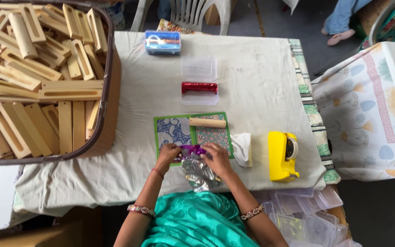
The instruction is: The person wipes a wooden handle with a cloth, then wraps colored metallic foil around the handle and smooths it. They retrieve foil sheets from a cardboard box and place finished wrapped handles into a plastic container.
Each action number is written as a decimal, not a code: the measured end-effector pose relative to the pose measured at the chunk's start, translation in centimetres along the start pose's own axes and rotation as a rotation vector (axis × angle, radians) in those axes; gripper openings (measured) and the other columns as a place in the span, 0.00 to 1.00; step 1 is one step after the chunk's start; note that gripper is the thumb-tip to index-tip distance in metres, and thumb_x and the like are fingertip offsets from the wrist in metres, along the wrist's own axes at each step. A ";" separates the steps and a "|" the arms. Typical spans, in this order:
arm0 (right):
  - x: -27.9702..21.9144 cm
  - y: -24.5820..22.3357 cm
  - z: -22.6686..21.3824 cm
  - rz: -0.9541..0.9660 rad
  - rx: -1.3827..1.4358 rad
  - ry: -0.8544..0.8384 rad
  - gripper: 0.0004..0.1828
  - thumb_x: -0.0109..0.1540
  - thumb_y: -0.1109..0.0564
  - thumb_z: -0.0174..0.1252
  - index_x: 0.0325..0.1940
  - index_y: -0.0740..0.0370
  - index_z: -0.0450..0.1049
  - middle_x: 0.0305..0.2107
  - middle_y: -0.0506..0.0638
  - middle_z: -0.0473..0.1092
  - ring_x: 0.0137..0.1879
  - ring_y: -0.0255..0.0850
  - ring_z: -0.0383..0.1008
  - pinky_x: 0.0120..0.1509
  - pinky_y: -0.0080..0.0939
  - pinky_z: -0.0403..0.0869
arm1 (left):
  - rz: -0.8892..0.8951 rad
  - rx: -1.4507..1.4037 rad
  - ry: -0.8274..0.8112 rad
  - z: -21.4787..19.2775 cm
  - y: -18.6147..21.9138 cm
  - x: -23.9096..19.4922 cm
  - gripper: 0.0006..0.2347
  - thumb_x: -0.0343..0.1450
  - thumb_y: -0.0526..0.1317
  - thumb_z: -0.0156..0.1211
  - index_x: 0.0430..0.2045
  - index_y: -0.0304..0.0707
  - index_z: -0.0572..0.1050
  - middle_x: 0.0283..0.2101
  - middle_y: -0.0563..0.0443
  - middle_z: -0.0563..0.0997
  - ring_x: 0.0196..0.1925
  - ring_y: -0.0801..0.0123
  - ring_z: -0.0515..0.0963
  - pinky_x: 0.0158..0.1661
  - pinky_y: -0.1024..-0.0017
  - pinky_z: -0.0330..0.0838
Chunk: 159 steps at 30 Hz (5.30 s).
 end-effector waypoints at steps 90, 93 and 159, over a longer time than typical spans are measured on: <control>3.5 0.0 2.2 0.105 0.594 -0.252 0.17 0.67 0.47 0.58 0.41 0.63 0.83 0.32 0.45 0.80 0.40 0.30 0.77 0.48 0.35 0.76 | 0.272 -0.124 -0.112 2.0 1.5 -4.2 0.13 0.77 0.44 0.55 0.27 0.34 0.76 0.23 0.63 0.73 0.23 0.85 0.66 0.22 0.80 0.60; 3.4 0.0 2.0 0.122 0.574 -0.211 0.15 0.67 0.49 0.58 0.41 0.63 0.81 0.31 0.45 0.79 0.39 0.28 0.75 0.46 0.35 0.75 | 0.288 -0.022 -0.071 2.3 2.3 -5.5 0.12 0.77 0.43 0.56 0.27 0.35 0.78 0.23 0.64 0.74 0.23 0.86 0.66 0.22 0.80 0.61; 1.8 -2.1 5.6 -0.121 -0.032 0.130 0.27 0.59 0.46 0.69 0.59 0.60 0.76 0.60 0.57 0.67 0.65 0.56 0.68 0.65 0.54 0.72 | 0.015 -0.620 0.099 -5.6 -3.0 -4.4 0.09 0.66 0.34 0.64 0.37 0.26 0.77 0.31 0.47 0.83 0.26 0.68 0.82 0.26 0.72 0.79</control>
Point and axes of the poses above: each hand's wrist, its own x-axis towards the middle knuckle, its own z-axis out of the palm, y = z × x, the point moved 5 cm from there along x, towards the middle knuckle
